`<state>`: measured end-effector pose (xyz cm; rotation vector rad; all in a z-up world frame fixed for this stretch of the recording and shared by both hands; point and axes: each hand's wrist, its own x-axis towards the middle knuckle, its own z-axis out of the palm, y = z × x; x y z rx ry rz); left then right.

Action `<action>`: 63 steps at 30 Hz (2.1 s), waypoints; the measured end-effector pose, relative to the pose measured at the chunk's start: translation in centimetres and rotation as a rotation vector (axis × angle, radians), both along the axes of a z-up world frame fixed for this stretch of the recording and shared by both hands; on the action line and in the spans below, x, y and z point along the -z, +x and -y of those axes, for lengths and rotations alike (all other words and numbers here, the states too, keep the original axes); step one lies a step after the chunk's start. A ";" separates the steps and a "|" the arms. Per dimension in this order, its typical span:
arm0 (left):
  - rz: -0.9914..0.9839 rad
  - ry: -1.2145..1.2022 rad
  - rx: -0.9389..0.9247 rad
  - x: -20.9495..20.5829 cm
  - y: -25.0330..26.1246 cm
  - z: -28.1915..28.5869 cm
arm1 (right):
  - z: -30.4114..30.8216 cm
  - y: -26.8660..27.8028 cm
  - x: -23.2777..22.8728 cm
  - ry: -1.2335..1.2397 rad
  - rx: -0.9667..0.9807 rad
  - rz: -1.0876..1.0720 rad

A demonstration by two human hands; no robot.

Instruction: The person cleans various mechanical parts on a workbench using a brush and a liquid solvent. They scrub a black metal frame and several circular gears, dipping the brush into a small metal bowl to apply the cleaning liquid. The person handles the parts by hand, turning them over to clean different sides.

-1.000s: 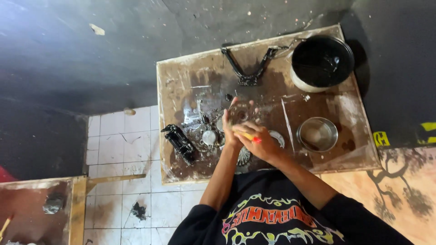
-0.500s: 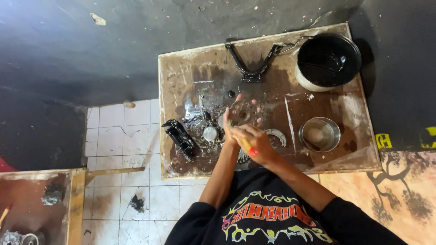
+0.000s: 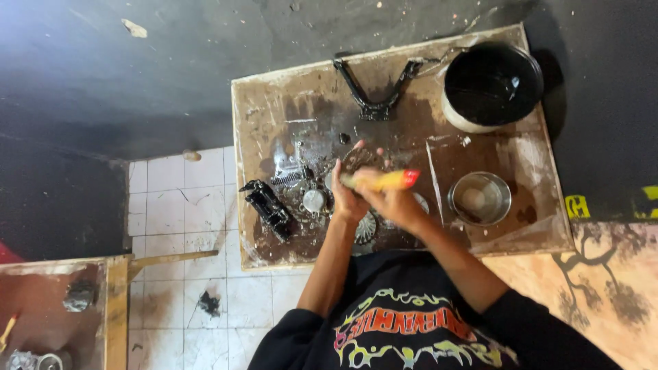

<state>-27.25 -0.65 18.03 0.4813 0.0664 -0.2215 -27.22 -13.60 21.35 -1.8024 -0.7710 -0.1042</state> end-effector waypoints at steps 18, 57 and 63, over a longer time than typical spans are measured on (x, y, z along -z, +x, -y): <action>0.202 0.759 0.181 -1.4 0.1 -0.6 | 1.6 2.7 -6.7 -0.278 0.133 0.093; -0.252 0.279 -0.359 5.0 -2.3 -5.6 | 16.1 0.2 5.8 -0.456 0.779 -0.695; -0.315 0.324 -0.332 4.6 -3.9 -6.9 | 23.9 -2.6 17.0 -0.897 0.763 -0.624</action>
